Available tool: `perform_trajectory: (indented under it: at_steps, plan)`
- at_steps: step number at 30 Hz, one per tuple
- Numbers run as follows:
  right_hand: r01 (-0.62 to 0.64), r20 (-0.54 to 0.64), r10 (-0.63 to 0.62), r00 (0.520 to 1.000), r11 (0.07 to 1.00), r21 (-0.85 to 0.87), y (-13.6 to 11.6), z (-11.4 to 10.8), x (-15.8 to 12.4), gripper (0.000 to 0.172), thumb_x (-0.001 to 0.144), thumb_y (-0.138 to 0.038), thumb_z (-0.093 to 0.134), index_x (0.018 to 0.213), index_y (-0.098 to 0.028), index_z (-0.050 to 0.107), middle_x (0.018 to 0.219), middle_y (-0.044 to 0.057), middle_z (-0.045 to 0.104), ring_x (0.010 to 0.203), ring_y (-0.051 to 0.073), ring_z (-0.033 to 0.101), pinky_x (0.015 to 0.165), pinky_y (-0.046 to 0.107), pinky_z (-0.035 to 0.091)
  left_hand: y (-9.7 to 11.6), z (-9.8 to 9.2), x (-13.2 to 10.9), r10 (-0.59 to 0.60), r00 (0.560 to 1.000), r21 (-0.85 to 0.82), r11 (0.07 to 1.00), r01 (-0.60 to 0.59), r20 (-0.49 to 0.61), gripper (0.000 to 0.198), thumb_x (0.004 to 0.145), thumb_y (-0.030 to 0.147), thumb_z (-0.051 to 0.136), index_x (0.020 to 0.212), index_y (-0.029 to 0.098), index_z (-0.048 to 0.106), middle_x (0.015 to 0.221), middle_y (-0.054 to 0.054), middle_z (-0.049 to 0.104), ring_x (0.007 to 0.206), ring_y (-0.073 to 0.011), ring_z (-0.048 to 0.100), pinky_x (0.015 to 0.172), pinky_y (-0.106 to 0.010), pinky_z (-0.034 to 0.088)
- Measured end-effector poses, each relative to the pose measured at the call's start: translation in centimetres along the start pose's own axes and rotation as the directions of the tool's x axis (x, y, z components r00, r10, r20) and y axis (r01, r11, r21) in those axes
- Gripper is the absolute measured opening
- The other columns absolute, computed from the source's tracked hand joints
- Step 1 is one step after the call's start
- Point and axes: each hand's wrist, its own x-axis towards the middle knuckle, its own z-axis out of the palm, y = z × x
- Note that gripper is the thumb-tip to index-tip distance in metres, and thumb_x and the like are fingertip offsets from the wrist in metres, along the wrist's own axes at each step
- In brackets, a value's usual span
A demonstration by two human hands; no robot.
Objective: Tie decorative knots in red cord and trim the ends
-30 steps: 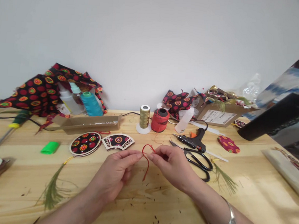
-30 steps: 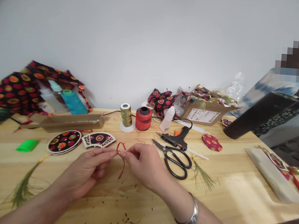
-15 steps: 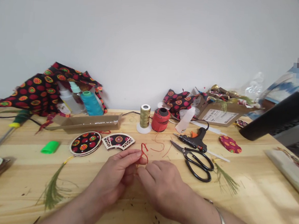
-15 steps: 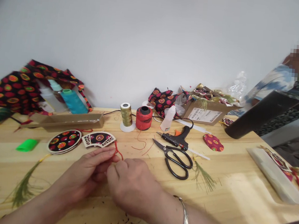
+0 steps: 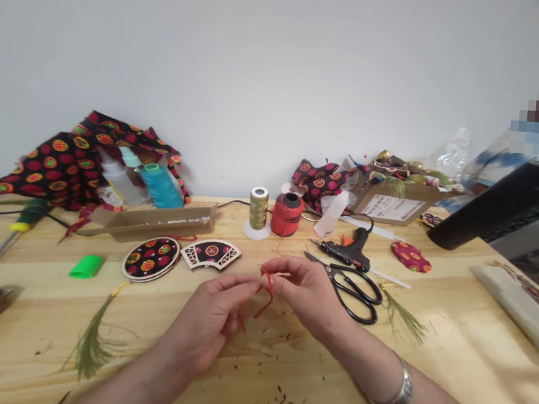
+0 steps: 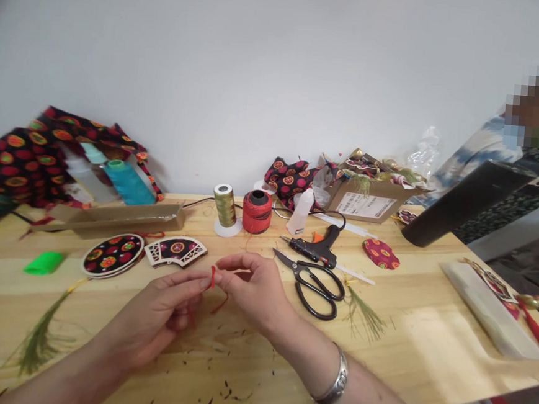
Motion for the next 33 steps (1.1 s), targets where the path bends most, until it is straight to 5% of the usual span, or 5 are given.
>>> perform_trajectory:
  at_steps: [6, 11, 16, 23, 33]
  plan:
    - [-0.011, 0.005, 0.011, 1.0, 0.994, 0.106, -0.22, 0.39, -0.07, 0.013, 0.064, -0.023, 0.066, 0.06, -0.014, 0.058, 0.053, -0.005, 0.052, 0.051, 0.007, 0.044, 0.05, 0.021, 0.038, -0.37, 0.11, -0.22, -0.015, 0.998, 0.099, 0.995, 0.009, 0.063, 0.013, 0.066, 0.027, 0.07, 0.074, 0.018, 0.075, 0.044, 0.006, 0.047, 0.037, -0.0023, 0.024, 0.035, -0.017, 0.013]
    - [-0.047, 0.025, 0.043, 0.999, 0.979, 0.2, -0.18, 0.57, -0.08, 0.019, 0.065, -0.029, 0.064, 0.062, -0.016, 0.051, 0.056, -0.005, 0.054, 0.052, 0.008, 0.052, 0.055, 0.023, 0.046, -0.36, 0.33, -0.39, -0.001, 0.999, 0.111, 0.994, -0.005, 0.049, 0.014, 0.065, 0.029, 0.071, 0.072, 0.017, 0.074, 0.049, 0.004, 0.054, 0.039, -0.0027, 0.026, 0.035, -0.016, 0.014]
    - [-0.088, 0.037, 0.085, 0.996, 0.991, 0.099, -0.01, 0.5, -0.13, 0.017, 0.072, -0.032, 0.056, 0.068, -0.018, 0.048, 0.052, -0.004, 0.054, 0.042, 0.009, 0.05, 0.037, 0.02, 0.041, -0.02, 0.75, -0.58, -0.031, 0.997, 0.1, 0.995, 0.024, 0.07, 0.012, 0.065, 0.029, 0.071, 0.072, 0.019, 0.074, 0.057, 0.0, 0.064, 0.037, -0.0021, 0.029, 0.035, -0.016, 0.017]
    - [-0.029, 0.014, 0.03, 0.999, 0.999, -0.013, 0.33, 0.2, -0.01, 0.017, 0.075, -0.025, 0.053, 0.062, -0.017, 0.047, 0.042, -0.008, 0.041, 0.038, 0.005, 0.035, 0.037, 0.016, 0.025, -0.24, 0.63, -0.62, -0.016, 0.997, 0.086, 0.996, 0.01, 0.07, 0.01, 0.066, 0.028, 0.071, 0.071, 0.02, 0.075, 0.047, 0.004, 0.055, 0.037, -0.0026, 0.029, 0.034, -0.015, 0.017]
    - [0.004, -0.011, -0.004, 1.0, 1.0, 0.001, -0.18, 0.14, -0.05, 0.017, 0.072, -0.027, 0.055, 0.06, -0.018, 0.047, 0.042, -0.009, 0.04, 0.039, 0.006, 0.031, 0.039, 0.018, 0.023, -0.53, 0.31, -0.61, -0.002, 0.996, 0.062, 0.998, -0.004, 0.088, 0.012, 0.068, 0.03, 0.07, 0.07, 0.019, 0.073, 0.045, 0.006, 0.05, 0.037, -0.0029, 0.025, 0.035, -0.016, 0.018]
